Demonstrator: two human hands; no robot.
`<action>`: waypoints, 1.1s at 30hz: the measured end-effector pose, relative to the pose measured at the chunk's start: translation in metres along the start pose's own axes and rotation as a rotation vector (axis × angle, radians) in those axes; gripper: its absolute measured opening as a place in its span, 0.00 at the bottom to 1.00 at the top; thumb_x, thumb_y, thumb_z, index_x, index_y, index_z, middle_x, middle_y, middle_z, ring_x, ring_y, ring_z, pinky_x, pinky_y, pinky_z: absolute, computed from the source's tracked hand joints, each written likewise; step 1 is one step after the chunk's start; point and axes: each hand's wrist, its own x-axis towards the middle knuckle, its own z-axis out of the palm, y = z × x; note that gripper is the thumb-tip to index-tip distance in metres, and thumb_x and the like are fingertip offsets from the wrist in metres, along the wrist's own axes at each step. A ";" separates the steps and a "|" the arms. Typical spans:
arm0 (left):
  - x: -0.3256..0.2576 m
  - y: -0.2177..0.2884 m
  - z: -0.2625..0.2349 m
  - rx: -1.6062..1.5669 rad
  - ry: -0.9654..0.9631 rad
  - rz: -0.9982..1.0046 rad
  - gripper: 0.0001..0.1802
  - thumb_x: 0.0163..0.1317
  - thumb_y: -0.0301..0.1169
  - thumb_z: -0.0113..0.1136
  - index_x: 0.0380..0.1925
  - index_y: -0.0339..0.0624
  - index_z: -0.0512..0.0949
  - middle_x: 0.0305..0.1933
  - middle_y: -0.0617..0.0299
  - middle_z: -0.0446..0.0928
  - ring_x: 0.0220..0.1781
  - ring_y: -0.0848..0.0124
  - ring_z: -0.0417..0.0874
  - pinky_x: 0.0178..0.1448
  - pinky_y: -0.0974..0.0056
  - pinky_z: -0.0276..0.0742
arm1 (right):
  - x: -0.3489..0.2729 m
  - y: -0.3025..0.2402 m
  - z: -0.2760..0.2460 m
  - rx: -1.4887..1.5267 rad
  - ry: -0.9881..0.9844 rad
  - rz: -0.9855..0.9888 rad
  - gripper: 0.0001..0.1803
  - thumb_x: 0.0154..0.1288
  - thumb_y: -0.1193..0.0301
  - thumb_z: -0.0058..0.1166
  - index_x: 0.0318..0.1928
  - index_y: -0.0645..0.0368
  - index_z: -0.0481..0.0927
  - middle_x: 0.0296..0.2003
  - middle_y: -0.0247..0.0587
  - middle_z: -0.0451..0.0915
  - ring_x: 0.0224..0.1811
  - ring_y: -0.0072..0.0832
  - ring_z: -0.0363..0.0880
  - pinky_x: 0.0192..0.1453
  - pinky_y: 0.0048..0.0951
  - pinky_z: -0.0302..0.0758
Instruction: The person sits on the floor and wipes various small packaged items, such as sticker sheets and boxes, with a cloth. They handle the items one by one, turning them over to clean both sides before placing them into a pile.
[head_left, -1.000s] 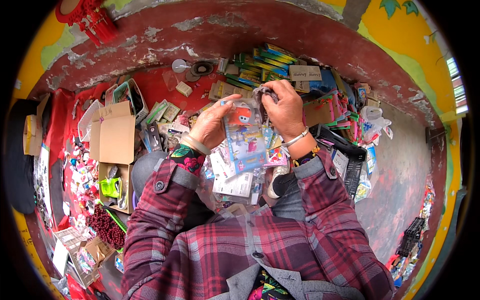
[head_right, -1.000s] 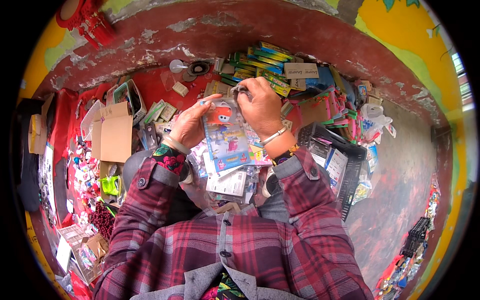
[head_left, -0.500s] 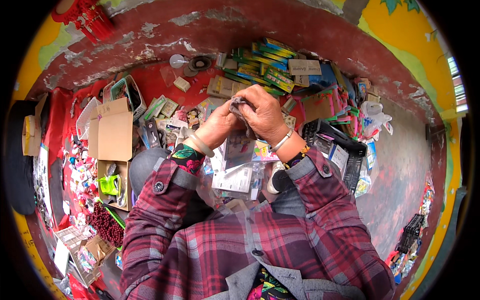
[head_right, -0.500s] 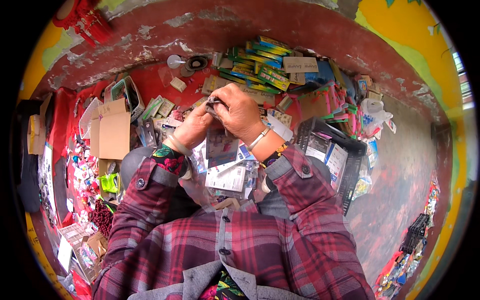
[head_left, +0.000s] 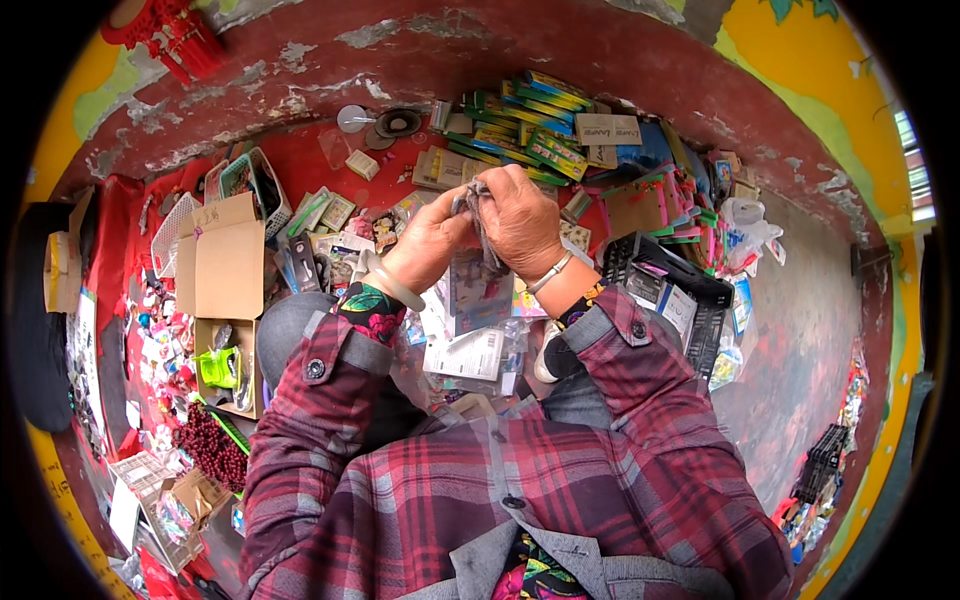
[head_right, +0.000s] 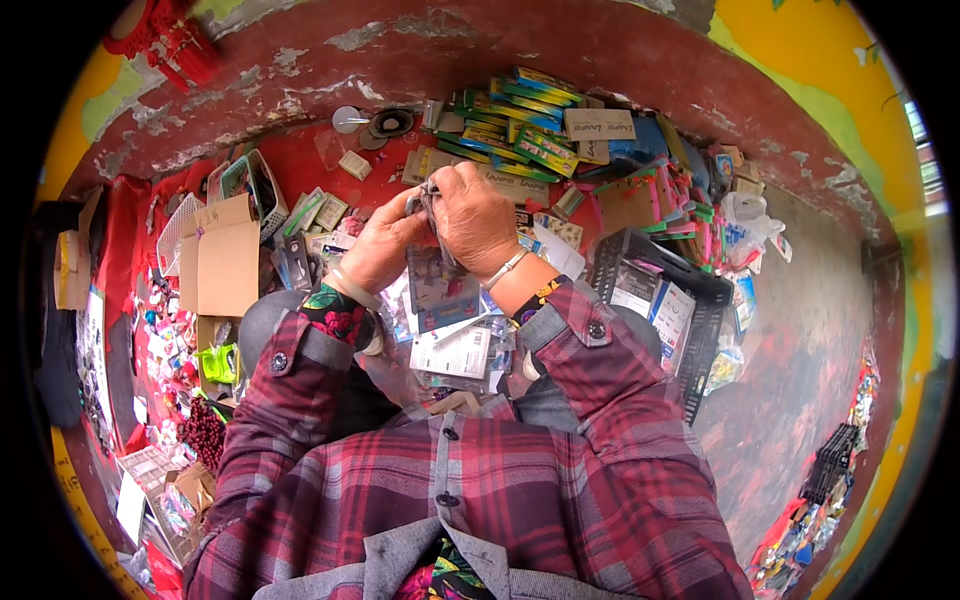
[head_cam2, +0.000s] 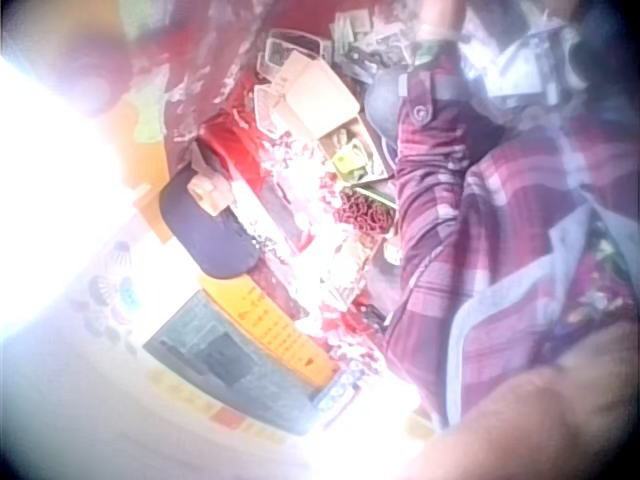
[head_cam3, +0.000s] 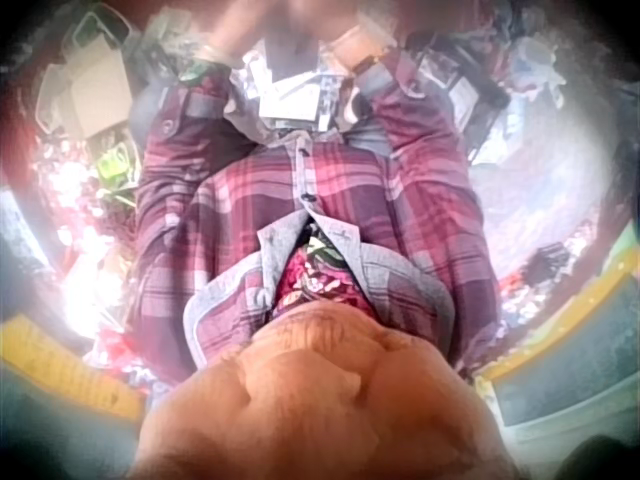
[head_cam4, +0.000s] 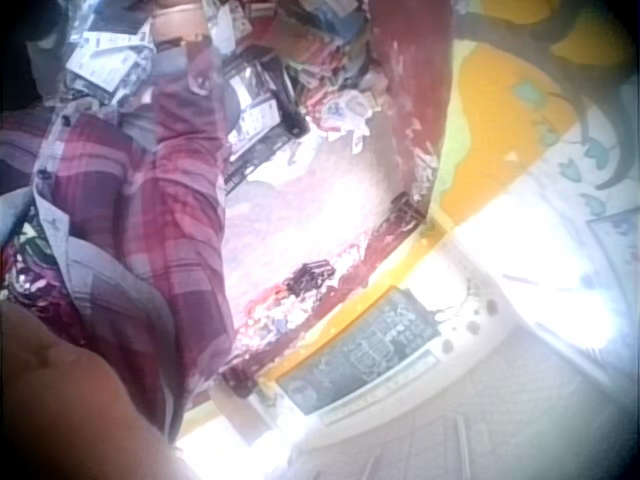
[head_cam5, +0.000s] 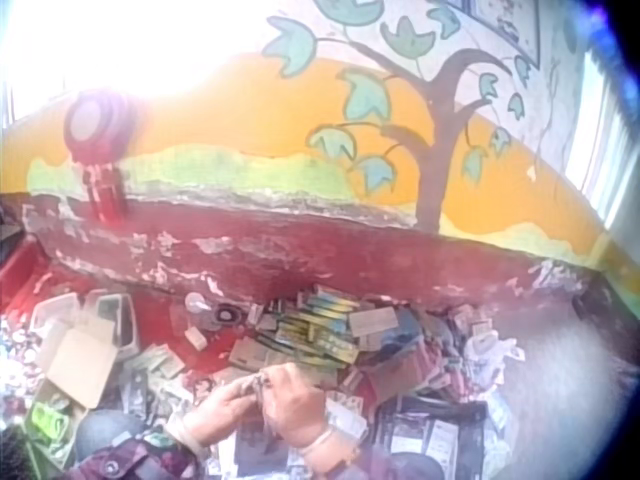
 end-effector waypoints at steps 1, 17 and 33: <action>0.001 -0.001 -0.001 -0.024 -0.006 -0.007 0.19 0.67 0.27 0.47 0.57 0.37 0.66 0.49 0.63 0.74 0.50 0.74 0.75 0.54 0.67 0.73 | 0.000 0.001 0.001 -0.021 -0.008 -0.005 0.09 0.55 0.71 0.52 0.38 0.52 0.71 0.33 0.39 0.72 0.35 0.41 0.76 0.33 0.39 0.74; 0.000 0.048 -0.017 -0.478 0.063 0.147 0.21 0.64 0.23 0.46 0.58 0.37 0.62 0.51 0.51 0.73 0.52 0.62 0.76 0.59 0.58 0.72 | 0.020 0.081 -0.018 0.778 -0.110 0.564 0.07 0.48 0.79 0.46 0.27 0.65 0.77 0.27 0.35 0.77 0.31 0.21 0.74 0.34 0.23 0.70; -0.006 0.042 -0.011 -0.397 -0.029 0.011 0.18 0.60 0.24 0.51 0.52 0.42 0.65 0.41 0.59 0.74 0.44 0.72 0.77 0.51 0.66 0.73 | 0.025 0.050 -0.034 1.256 -0.450 0.725 0.12 0.61 0.63 0.59 0.34 0.59 0.79 0.28 0.26 0.77 0.30 0.12 0.73 0.36 0.17 0.70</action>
